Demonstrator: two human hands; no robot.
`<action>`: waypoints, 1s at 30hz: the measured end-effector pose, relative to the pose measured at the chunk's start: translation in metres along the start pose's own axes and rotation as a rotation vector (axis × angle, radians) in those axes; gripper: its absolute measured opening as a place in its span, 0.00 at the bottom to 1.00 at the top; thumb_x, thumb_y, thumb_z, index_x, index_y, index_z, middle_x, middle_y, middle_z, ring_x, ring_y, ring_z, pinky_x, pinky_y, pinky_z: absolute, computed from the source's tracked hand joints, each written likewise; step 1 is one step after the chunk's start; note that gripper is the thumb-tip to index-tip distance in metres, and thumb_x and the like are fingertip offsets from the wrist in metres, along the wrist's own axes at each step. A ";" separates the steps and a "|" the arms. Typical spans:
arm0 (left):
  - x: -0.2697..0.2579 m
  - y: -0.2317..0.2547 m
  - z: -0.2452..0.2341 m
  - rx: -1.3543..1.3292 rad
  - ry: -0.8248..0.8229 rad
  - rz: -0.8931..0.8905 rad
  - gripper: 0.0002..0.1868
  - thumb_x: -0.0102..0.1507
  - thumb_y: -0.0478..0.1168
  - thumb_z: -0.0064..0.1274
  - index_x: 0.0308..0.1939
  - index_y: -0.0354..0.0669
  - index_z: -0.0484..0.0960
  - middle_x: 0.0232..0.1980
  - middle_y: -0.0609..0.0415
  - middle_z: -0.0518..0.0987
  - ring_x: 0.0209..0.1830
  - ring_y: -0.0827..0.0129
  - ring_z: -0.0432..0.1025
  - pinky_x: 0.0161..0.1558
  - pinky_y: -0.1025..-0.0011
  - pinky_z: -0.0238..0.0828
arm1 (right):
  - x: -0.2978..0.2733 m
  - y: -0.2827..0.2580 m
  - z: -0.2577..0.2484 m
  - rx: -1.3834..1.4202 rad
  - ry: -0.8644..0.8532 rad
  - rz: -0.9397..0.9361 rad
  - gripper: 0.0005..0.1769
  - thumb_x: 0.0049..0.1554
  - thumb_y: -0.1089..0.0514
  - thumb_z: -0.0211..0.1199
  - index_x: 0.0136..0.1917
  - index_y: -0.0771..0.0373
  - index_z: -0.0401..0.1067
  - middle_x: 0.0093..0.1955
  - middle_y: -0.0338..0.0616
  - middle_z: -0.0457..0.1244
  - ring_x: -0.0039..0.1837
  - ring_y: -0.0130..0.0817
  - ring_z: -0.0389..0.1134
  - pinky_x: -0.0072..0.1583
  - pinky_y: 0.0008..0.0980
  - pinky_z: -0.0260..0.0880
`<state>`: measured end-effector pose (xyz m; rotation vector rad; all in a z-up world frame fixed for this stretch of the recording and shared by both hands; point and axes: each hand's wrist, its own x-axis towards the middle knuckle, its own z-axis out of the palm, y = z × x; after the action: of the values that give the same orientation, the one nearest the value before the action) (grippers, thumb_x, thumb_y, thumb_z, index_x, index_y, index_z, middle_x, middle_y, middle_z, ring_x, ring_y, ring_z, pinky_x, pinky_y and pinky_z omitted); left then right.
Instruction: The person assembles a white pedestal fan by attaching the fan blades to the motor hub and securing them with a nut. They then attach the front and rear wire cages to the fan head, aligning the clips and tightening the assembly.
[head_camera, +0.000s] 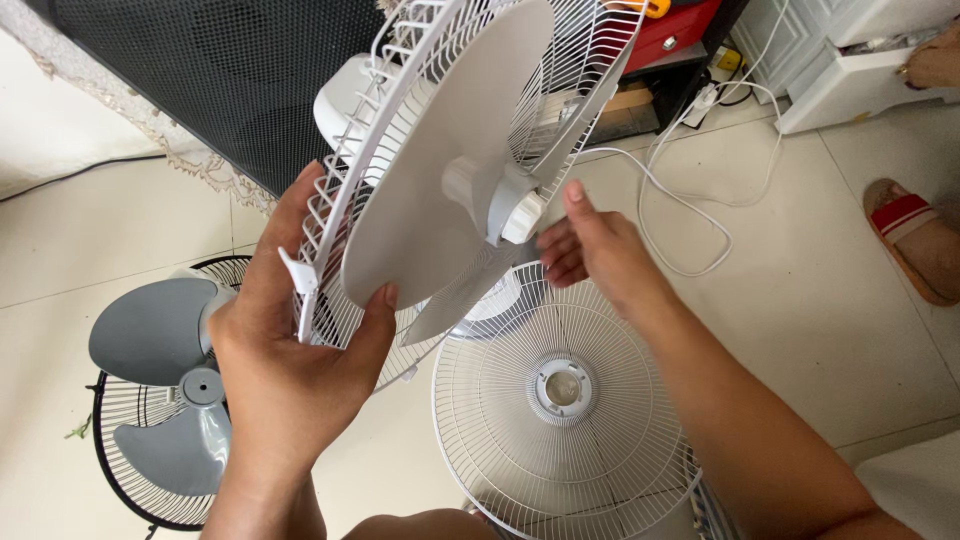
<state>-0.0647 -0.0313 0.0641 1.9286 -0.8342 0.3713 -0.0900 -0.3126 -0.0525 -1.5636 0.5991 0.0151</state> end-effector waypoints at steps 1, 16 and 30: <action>0.000 -0.001 0.000 0.009 0.000 -0.006 0.40 0.60 0.25 0.62 0.76 0.32 0.64 0.63 0.43 0.82 0.63 0.63 0.80 0.66 0.68 0.76 | 0.003 -0.001 0.001 0.116 -0.088 0.036 0.44 0.62 0.28 0.41 0.45 0.72 0.76 0.37 0.54 0.69 0.36 0.39 0.72 0.43 0.38 0.78; 0.000 -0.004 -0.003 0.149 0.022 -0.021 0.38 0.61 0.24 0.60 0.75 0.39 0.67 0.59 0.35 0.82 0.58 0.55 0.82 0.54 0.68 0.81 | -0.003 -0.007 0.024 0.124 0.000 -0.276 0.15 0.54 0.55 0.71 0.43 0.74 0.78 0.35 0.52 0.70 0.33 0.34 0.72 0.38 0.32 0.78; 0.001 -0.002 -0.002 0.153 0.040 -0.084 0.36 0.61 0.24 0.58 0.74 0.44 0.69 0.46 0.40 0.86 0.44 0.62 0.85 0.42 0.70 0.81 | 0.066 -0.011 -0.010 0.400 -0.942 0.472 0.23 0.56 0.41 0.59 0.38 0.65 0.68 0.26 0.43 0.58 0.21 0.20 0.48 0.23 0.19 0.48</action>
<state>-0.0625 -0.0290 0.0640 2.0838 -0.7129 0.4323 -0.0330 -0.3463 -0.0650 -0.8471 0.1754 0.8846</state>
